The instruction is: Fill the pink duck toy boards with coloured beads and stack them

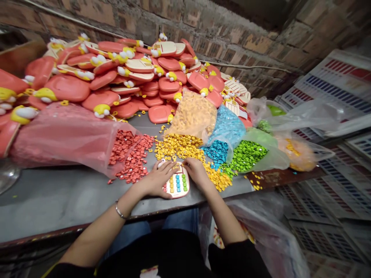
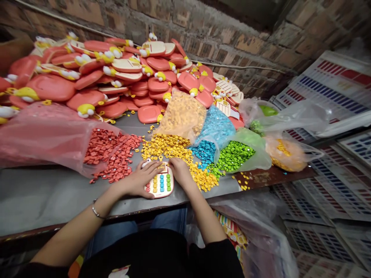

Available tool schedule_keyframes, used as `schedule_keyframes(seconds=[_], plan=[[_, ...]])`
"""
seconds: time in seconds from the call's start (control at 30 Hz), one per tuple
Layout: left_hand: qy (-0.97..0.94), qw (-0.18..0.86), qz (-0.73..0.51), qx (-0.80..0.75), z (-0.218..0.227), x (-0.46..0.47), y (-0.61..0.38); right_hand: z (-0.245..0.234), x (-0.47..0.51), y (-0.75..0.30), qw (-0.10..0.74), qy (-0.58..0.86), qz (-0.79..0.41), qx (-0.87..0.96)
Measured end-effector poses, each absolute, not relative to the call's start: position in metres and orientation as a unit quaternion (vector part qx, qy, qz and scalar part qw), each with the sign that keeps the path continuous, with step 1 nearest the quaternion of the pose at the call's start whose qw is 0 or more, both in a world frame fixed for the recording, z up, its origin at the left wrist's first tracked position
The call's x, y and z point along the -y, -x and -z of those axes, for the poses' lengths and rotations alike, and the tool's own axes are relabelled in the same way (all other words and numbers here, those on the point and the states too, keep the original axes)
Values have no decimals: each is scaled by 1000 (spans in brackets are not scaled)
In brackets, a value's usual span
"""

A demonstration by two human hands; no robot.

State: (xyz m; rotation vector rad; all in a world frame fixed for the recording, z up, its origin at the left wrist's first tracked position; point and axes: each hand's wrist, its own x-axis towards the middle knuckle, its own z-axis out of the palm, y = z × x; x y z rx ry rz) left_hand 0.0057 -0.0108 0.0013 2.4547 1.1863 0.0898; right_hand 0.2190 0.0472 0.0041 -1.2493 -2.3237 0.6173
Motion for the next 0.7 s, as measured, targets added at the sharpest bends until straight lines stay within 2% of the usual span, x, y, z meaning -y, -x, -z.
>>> schedule_keyframes(seconds=[0.33,0.5,0.7], plan=[[-879,206,-35,-428,-1,12,-7,-3,-70,-202,69,447,-170,875],[-882,215,-52,-417,0,12,-5,-13,-98,-200,20,412,-238,879],[-877,227,-63,-419,4,11,-4,-21,-141,-190,-132,341,-358,859]])
